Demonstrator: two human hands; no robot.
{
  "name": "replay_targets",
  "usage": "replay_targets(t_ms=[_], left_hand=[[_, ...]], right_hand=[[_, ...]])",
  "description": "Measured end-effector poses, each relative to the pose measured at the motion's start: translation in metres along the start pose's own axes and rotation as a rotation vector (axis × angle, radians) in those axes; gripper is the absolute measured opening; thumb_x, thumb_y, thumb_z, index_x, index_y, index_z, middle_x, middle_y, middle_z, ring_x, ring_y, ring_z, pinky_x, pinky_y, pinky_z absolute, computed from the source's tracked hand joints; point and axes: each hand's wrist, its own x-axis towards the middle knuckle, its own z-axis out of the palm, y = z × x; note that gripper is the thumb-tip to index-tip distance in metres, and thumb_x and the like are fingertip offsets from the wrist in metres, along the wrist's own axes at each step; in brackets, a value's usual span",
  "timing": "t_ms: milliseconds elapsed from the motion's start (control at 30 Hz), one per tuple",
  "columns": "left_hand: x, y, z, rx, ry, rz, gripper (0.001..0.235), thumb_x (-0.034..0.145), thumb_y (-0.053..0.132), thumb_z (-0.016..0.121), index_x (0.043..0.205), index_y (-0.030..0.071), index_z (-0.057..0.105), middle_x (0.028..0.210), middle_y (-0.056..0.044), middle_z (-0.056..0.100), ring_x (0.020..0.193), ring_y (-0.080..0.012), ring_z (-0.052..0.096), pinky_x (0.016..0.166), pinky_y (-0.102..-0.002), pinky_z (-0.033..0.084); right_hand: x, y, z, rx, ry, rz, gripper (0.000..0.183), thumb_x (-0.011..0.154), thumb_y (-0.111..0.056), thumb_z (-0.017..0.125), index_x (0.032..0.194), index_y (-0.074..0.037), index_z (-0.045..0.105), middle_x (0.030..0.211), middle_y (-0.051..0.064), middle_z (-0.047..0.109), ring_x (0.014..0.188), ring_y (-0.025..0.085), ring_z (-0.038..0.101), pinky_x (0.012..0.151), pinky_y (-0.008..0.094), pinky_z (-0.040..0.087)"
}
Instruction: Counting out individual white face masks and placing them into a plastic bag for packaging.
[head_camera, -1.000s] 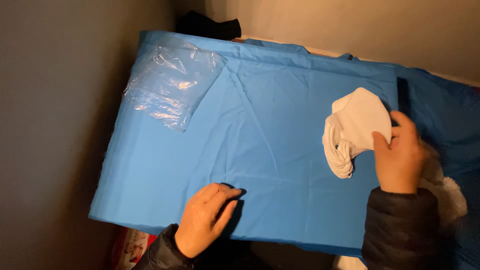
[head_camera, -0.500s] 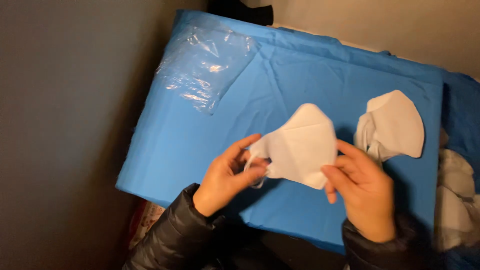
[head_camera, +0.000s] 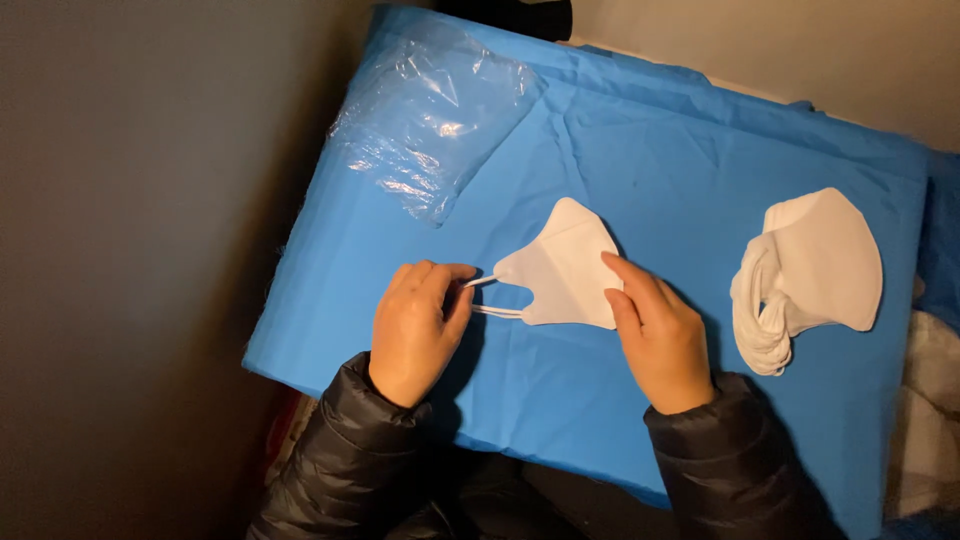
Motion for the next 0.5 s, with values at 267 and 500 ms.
replay_targets(t_ms=[267, 500], left_hand=[[-0.003, 0.007, 0.0, -0.024, -0.01, 0.03, 0.022, 0.087, 0.011, 0.075, 0.109, 0.011, 0.073, 0.076, -0.002, 0.062, 0.085, -0.0232, 0.06, 0.079, -0.035, 0.048], [-0.005, 0.005, 0.002, -0.06, 0.006, 0.044, 0.028, 0.085, 0.008, 0.077, 0.113, 0.01, 0.07, 0.08, -0.004, 0.062, 0.088, -0.0263, 0.059, 0.081, -0.037, 0.047]], right_hand=[[-0.007, 0.016, 0.011, -0.378, 0.08, -0.194, 0.028, 0.102, -0.012, 0.069, 0.129, -0.017, 0.073, 0.073, -0.004, 0.055, 0.063, 0.013, 0.06, 0.057, 0.024, 0.055], [-0.006, 0.015, 0.006, -0.331, 0.059, -0.165, 0.027, 0.098, -0.015, 0.072, 0.125, -0.019, 0.074, 0.071, -0.001, 0.055, 0.065, 0.017, 0.064, 0.061, 0.028, 0.057]])
